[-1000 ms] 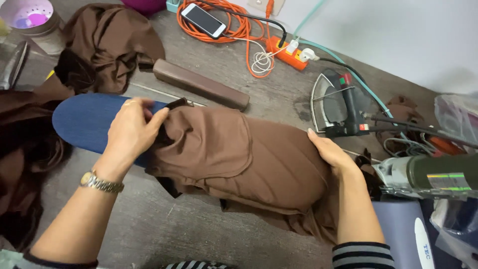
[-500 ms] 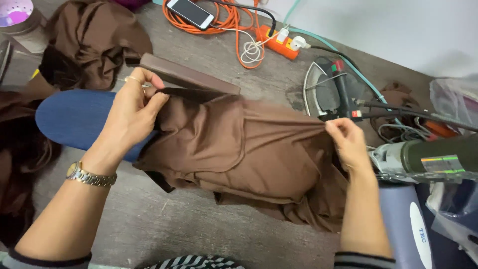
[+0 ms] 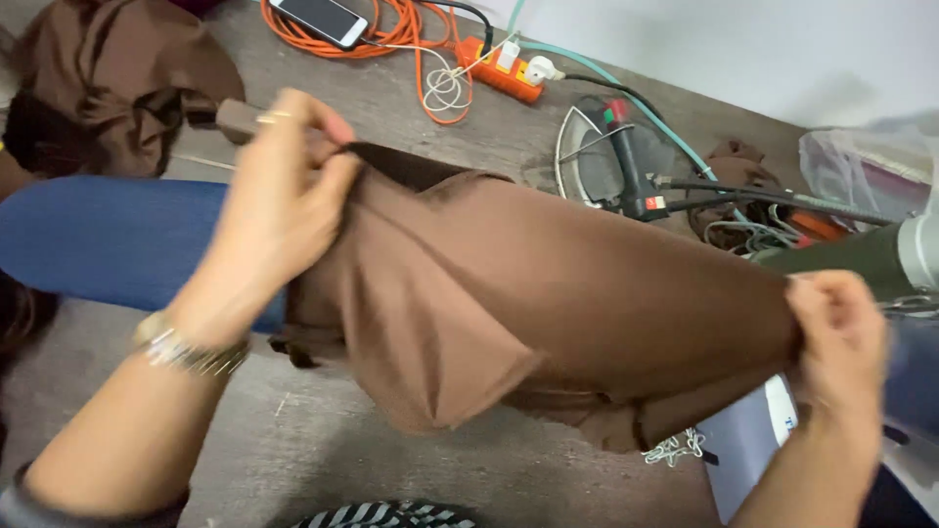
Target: The person is ironing brown fabric on a workbench, smoothing it out with their hands and moving the iron over it to remove wrinkles.
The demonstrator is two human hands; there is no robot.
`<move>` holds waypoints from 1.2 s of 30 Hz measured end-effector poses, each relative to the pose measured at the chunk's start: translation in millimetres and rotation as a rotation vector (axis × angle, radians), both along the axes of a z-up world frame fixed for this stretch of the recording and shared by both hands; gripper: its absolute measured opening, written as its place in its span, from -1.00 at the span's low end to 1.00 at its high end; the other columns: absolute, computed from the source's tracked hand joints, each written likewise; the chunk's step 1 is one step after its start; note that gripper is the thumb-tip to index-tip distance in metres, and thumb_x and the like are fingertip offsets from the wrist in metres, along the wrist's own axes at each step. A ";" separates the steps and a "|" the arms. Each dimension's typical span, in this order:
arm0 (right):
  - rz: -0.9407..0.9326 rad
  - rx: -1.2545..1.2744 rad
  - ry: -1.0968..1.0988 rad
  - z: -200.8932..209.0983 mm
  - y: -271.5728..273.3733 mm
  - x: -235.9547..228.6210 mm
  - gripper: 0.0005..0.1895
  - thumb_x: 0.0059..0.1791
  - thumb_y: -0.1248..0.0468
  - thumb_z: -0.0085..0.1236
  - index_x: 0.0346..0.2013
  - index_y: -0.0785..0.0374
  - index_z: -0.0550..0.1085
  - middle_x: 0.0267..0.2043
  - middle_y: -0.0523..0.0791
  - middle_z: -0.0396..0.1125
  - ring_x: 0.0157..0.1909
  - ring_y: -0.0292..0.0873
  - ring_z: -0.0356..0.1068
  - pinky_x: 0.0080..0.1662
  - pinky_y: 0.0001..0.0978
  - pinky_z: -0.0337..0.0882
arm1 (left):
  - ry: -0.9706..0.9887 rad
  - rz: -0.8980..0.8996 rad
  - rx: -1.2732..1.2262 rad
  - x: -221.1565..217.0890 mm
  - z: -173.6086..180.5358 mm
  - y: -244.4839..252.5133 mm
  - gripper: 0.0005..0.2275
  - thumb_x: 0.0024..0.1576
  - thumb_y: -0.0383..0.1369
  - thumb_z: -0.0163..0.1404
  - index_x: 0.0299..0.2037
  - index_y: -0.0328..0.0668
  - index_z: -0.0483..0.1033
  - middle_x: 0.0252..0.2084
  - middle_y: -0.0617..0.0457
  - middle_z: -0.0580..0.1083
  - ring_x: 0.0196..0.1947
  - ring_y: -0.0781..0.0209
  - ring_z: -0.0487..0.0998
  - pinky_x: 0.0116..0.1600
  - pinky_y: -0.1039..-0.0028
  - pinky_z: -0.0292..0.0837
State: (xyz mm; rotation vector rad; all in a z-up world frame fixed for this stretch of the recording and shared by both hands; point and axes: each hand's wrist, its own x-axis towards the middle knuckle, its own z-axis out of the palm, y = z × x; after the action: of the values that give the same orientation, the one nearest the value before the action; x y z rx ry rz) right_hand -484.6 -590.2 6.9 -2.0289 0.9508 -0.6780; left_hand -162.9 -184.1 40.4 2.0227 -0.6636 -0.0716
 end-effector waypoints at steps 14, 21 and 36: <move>0.384 0.388 0.235 -32.3 157.8 122.6 -0.68 -0.06 0.21 0.14 -0.13 0.40 0.42 -0.43 0.07 0.40 -0.67 -0.19 0.31 -0.55 -0.41 0.40 | 0.385 0.056 0.138 34.7 -106.8 -21.7 -0.73 0.19 -0.17 0.05 -0.07 -0.15 0.39 -0.40 -0.07 0.51 -0.36 0.12 0.50 -0.29 0.36 0.41; 0.562 0.312 0.238 -46.4 168.9 140.1 -0.72 -0.22 0.32 0.37 -0.33 0.34 0.46 -0.51 -0.14 0.31 -0.48 -0.31 0.32 -0.38 -0.53 0.37 | 0.409 -0.101 -0.014 6.7 -68.6 -10.8 -0.80 0.07 -0.57 0.01 -0.13 -0.21 0.56 -0.31 -0.14 0.51 -0.38 0.21 0.52 -0.26 0.43 0.47; 0.438 0.539 0.036 -62.4 142.3 173.4 -0.66 -0.11 0.45 0.19 -0.09 0.35 0.32 -0.28 0.02 0.38 -0.42 -0.21 0.43 -0.42 -0.39 0.55 | 0.342 -0.042 0.005 19.9 -106.2 -13.7 -0.74 0.02 -0.52 0.07 -0.10 -0.05 0.60 -0.22 -0.05 0.55 -0.41 0.22 0.55 -0.29 0.41 0.48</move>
State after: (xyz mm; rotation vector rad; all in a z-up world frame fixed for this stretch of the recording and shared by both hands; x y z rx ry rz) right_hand -311.2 -448.0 -55.5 -1.6789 0.5907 -0.1246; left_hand -143.1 -197.8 -65.8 1.9380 -0.4872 -0.4341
